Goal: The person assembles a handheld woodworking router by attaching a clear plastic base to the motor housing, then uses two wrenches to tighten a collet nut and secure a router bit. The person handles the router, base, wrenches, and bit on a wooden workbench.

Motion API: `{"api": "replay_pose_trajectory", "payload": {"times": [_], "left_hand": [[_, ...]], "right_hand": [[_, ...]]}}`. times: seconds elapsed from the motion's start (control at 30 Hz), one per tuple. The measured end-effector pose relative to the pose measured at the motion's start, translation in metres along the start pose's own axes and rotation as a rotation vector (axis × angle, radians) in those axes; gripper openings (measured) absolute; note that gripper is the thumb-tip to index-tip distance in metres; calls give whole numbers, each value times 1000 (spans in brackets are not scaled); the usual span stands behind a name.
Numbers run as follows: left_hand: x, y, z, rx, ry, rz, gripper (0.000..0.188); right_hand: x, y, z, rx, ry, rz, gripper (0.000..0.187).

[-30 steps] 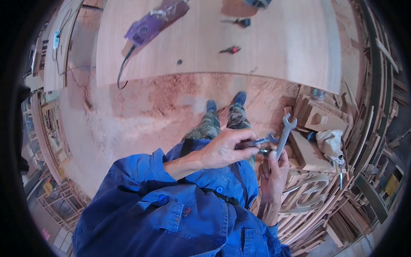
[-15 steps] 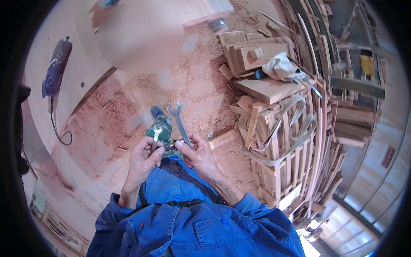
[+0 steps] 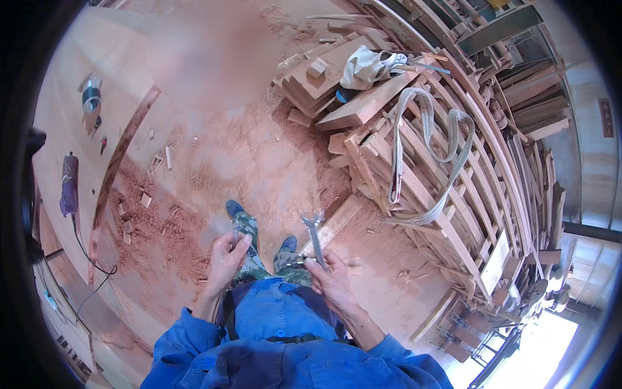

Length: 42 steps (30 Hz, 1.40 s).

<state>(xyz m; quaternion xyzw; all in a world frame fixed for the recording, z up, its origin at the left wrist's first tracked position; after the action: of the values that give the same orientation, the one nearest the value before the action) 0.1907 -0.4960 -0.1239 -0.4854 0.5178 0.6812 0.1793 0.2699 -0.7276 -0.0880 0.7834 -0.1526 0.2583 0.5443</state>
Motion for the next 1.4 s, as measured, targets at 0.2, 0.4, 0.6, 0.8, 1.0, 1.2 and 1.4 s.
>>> {"api": "replay_pose_trajectory", "payload": {"times": [0.2, 0.4, 0.6, 0.8, 1.0, 1.2, 1.4], "left_hand": [[-6, -117, -43, -50, -314, -165, 21], [-39, -342, -81, -106, -739, -135, 34], [-40, -628, -128, -184, -1102, -249, 23], [-53, -851, -227, -76, -1281, -253, 52], [-38, -919, -239, -106, -1232, -175, 88], [-53, -843, -218, 388, 31, 242, 86], [-227, -625, -178, 406, 495, 72, 110]], "right_hand": [[36, -10, 58, -72, -88, 38, 19], [86, -89, 66, -179, -135, 19, 18], [153, -206, 90, -437, 161, -116, 18], [268, -316, 72, -625, -2, -56, 29], [295, -371, 71, -619, -72, -128, 36], [345, -377, 47, -518, -78, -15, 20], [381, -329, 35, -432, -67, 120, 20]]}}
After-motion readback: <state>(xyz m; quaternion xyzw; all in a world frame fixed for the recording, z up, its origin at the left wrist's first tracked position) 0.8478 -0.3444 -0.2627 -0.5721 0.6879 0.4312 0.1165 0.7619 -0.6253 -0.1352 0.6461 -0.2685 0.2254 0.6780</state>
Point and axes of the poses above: each hand's wrist, its own y-axis away from the middle knuckle, its own z-axis out of the back of the hand, x = y × z, the point moved 9 cm from there along -y, towards the middle knuckle, and after that the axes turned 1 degree about z, right-handed, at the moved point
